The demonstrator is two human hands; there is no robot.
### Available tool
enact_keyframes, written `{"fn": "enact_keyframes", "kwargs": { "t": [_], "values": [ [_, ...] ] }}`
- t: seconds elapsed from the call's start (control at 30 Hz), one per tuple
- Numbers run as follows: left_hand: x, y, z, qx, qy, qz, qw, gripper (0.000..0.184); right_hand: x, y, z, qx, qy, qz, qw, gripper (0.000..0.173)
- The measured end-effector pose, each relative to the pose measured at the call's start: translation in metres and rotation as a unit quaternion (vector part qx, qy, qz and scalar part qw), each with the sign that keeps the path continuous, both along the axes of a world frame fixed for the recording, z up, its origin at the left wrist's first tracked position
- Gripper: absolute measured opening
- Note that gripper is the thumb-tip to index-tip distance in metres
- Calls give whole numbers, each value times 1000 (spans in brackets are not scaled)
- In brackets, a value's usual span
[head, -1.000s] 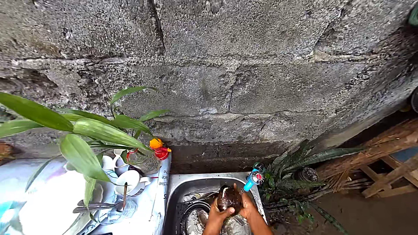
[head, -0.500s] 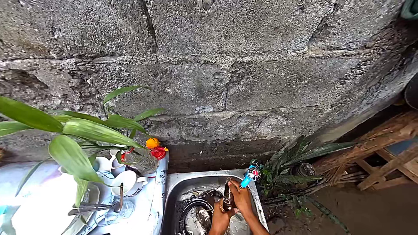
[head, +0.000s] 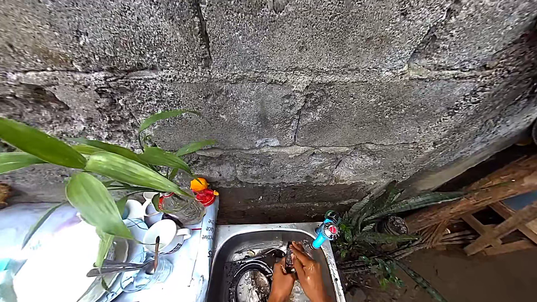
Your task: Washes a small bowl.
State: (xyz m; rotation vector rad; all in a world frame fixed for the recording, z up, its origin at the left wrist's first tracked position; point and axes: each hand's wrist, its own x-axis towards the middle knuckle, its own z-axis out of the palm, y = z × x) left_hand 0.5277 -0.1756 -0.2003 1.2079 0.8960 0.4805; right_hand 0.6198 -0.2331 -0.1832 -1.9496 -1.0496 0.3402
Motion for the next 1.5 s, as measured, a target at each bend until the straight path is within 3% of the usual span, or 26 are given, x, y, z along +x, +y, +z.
{"fn": "enact_keyframes", "kwargs": {
  "t": [0.1,0.2,0.23,0.33,0.5,0.6,0.67,0.73,0.8,0.87,1.0,1.1,1.13,1.2,1.27,1.3,1.37,1.5],
  "values": [
    [-5,-6,2,-12,-2,-32,999,42,10,8,18,-96,58,-44,993,32],
    [2,-5,-6,13,-7,5,1000,18,-8,1,3,5,15,21,1000,32],
    [2,-5,-7,11,-14,-4,1000,23,-1,2,1,-2,28,13,1000,31],
    [-6,-10,5,-13,-23,-45,999,44,32,9,17,-145,120,-75,979,31],
    [2,2,2,-11,-29,-4,1000,30,0,-9,0,17,-11,41,999,33],
    [-4,0,9,-34,-38,-59,997,45,25,5,18,-85,80,-51,992,33],
    [-4,-5,10,-26,-28,-51,998,42,17,3,22,-84,65,-5,994,31],
    [-1,-4,6,12,-9,-40,999,32,2,0,9,-5,11,83,996,32],
    [-2,-3,7,21,-16,-82,996,34,15,5,6,-34,67,58,996,31],
    [-5,0,15,14,-34,-135,990,46,47,15,3,-91,238,-30,966,29],
    [-3,5,27,-42,-109,-40,992,40,66,20,2,-6,474,-117,873,30],
    [-13,5,32,-61,-183,-108,975,71,68,24,5,-22,606,-198,770,38],
    [-16,5,28,-56,-177,-125,975,77,67,25,3,-29,598,-203,775,37],
    [-17,6,15,-31,-131,-112,985,72,54,24,2,-23,487,-155,859,33],
    [-14,9,5,10,-73,-83,994,55,24,18,8,-22,287,-48,957,35],
    [-11,6,3,26,-61,-55,996,42,6,12,8,-16,177,16,984,38],
    [-7,3,5,46,-59,-17,997,26,-9,8,-2,29,49,67,996,39],
    [-10,-3,8,15,-23,-39,999,39,22,22,10,-114,187,-20,976,38]
  ]
}}
